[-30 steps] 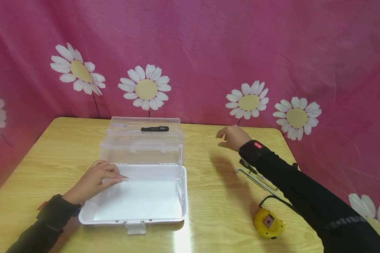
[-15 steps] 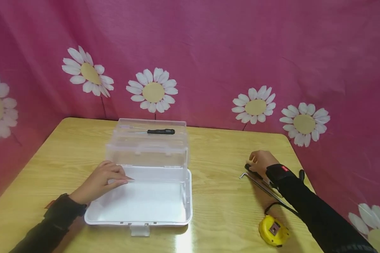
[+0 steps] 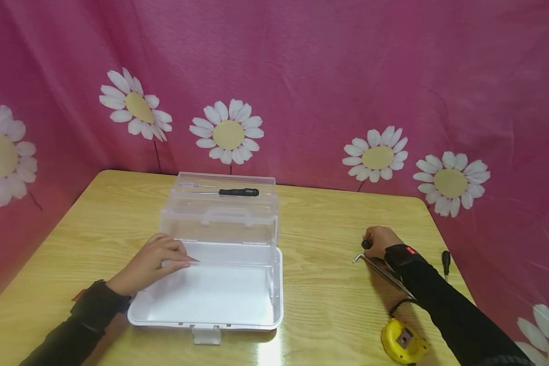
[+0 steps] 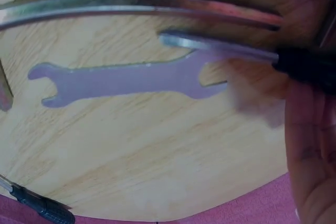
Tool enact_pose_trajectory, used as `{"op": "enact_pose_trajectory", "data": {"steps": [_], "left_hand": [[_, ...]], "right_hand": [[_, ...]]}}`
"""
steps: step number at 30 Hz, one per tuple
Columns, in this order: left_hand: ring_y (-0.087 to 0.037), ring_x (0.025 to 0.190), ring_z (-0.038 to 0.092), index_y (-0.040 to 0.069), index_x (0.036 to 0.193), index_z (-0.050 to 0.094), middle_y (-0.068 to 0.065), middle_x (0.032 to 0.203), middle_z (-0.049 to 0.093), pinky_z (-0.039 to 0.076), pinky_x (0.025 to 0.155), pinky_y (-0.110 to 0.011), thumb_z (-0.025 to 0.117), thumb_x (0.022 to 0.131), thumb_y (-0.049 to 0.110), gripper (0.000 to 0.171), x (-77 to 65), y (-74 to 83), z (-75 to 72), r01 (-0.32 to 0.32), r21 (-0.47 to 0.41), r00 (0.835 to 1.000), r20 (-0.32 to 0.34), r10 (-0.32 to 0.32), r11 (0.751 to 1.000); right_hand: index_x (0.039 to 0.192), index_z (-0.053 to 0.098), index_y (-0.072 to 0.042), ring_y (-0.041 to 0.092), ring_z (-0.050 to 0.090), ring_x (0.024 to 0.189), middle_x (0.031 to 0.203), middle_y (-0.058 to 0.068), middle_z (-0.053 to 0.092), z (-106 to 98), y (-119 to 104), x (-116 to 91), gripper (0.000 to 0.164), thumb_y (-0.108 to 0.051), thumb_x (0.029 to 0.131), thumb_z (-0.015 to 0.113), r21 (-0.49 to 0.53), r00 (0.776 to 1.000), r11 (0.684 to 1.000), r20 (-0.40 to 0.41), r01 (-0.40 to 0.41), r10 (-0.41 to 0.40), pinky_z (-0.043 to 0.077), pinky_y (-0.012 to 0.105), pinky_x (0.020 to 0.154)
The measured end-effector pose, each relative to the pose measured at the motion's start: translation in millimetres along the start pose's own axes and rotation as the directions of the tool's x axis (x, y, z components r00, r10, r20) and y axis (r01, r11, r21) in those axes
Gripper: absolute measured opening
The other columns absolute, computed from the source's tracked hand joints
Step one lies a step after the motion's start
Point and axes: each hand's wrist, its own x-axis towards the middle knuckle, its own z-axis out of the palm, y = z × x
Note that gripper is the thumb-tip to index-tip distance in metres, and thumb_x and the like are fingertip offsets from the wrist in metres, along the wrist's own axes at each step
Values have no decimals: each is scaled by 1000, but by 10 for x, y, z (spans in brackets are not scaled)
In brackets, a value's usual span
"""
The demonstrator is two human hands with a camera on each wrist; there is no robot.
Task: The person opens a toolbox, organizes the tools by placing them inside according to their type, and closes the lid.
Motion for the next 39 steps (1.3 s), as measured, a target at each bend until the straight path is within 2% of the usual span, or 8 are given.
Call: {"op": "enact_pose_trajectory", "data": {"steps": [7,15,20,21,25,30,35,39], "left_hand": [[-6,87,51,24,91,77,16,79,59,36,92,-39,67,85,29,13,1,9,-4,23,-11,1000,18,-23,1000],[-5,85,50,23,92,77,16,79,59,36,92,-38,68,85,29,14,4,7,0,0,-13,1000,9,0,1000],[-4,84,50,24,92,77,16,78,59,36,91,-37,68,84,30,13,1,8,2,0,-6,1000,6,0,1000],[-4,84,50,25,92,77,16,77,59,36,91,-37,68,84,30,14,0,8,-1,3,-9,1000,7,-3,1000],[-3,82,50,26,92,77,16,77,58,36,92,-38,67,85,31,14,-3,7,-18,8,-19,1000,6,-8,1000],[-3,82,51,25,92,77,16,77,59,36,92,-38,67,85,31,13,3,-8,-29,-9,-12,1000,-4,9,1000],[-3,83,52,26,92,77,16,77,59,36,94,-40,67,85,31,13,8,-20,-22,-22,-13,1000,-5,22,1000],[-4,84,53,25,92,77,15,77,60,36,94,-39,67,85,31,13,5,-23,-27,-23,-14,1000,-3,23,1000]], "right_hand": [[82,66,-1,15,55,67,74,9,65,0,8,-17,19,-8,66,74,30,999,999,-31,17,-16,45,31,63],[83,68,0,14,55,65,73,9,65,-35,-16,-31,13,-6,72,72,61,998,998,-60,14,-10,44,27,58],[87,69,1,17,57,67,76,10,67,-259,-226,60,14,-8,76,72,73,995,997,-98,32,-24,44,27,58],[87,69,1,18,58,68,77,11,67,-331,-295,94,14,-8,77,72,76,994,996,-108,36,-28,44,27,58],[87,68,5,25,62,69,78,17,65,-692,-636,276,13,-1,76,70,20,976,991,-178,131,-126,48,32,58],[87,68,4,28,62,73,79,18,66,-1122,-1213,531,14,-4,76,72,-76,943,972,-237,222,-234,50,40,67],[93,72,2,29,65,79,86,18,69,-1403,-1866,732,17,-3,77,71,-103,923,950,-224,296,-312,52,43,74],[95,72,1,27,65,81,87,16,70,-1500,-2312,889,18,-2,77,70,-122,909,930,-199,347,-365,52,41,76]]}}
